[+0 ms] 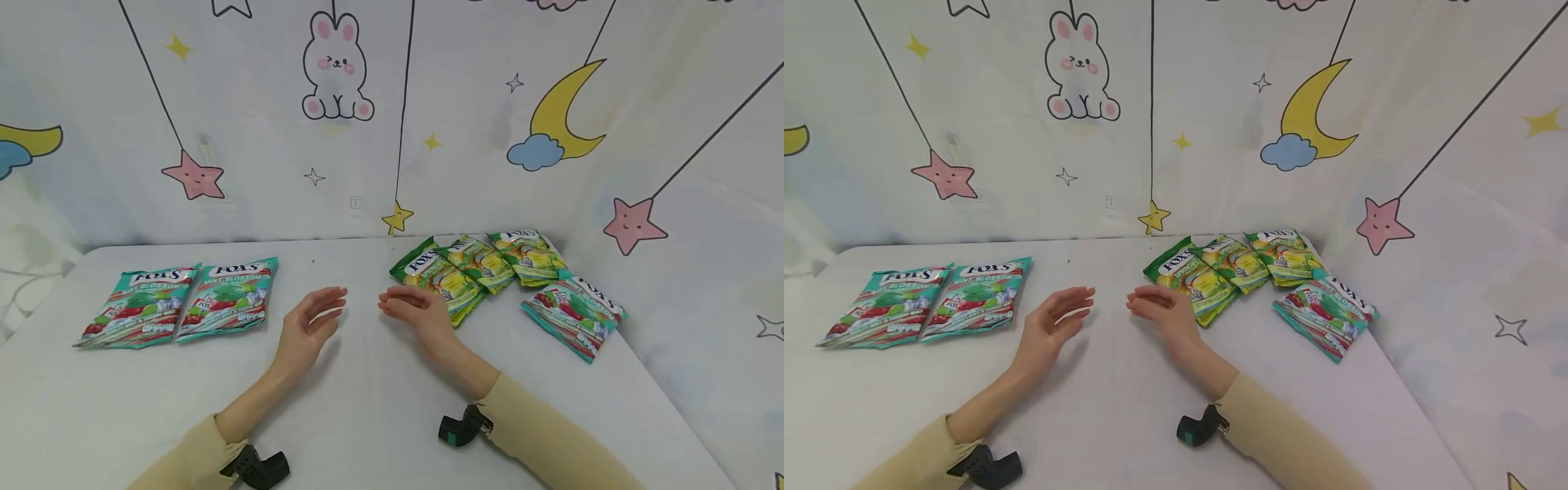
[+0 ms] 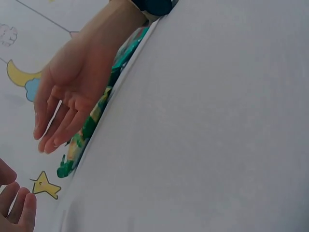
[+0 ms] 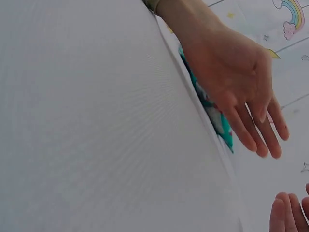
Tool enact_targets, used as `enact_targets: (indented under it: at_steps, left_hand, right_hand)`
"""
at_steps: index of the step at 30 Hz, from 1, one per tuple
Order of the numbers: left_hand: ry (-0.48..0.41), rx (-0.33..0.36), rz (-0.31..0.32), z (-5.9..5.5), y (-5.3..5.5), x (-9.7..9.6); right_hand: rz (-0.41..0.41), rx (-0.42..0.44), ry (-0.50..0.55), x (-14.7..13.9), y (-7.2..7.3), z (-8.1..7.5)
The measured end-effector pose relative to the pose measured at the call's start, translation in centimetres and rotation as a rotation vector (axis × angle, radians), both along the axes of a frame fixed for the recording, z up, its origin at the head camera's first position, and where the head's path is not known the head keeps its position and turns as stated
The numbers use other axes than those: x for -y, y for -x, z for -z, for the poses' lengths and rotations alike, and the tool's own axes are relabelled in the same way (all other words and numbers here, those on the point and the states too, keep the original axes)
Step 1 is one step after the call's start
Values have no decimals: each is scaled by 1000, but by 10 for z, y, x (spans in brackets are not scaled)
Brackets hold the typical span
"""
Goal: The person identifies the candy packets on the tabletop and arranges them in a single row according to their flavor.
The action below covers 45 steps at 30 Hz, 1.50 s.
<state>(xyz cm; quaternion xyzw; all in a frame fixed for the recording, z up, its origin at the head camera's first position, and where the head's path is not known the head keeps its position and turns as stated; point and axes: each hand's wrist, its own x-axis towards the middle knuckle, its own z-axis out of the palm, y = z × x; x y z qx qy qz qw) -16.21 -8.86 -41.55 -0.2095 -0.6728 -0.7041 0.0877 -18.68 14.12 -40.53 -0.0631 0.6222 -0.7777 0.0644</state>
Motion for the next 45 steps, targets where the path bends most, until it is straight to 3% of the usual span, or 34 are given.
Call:
enact_targets:
  at_steps: [15, 27, 37, 45]
  left_hand:
    - [5, 92, 31, -1, 1, -25]
    - [29, 99, 92, -2, 1, -61]
    - [11, 120, 141, -1, 9, -100]
    - [-1, 89, 218, -1, 12, -139]
  right_hand:
    - [87, -16, -42, -36, -11, 0]
    - [345, -115, -205, -88, -30, -1]
    - [471, -174, -160, -121, -38, 0]
    - [619, -314, -185, -149, -50, 1]
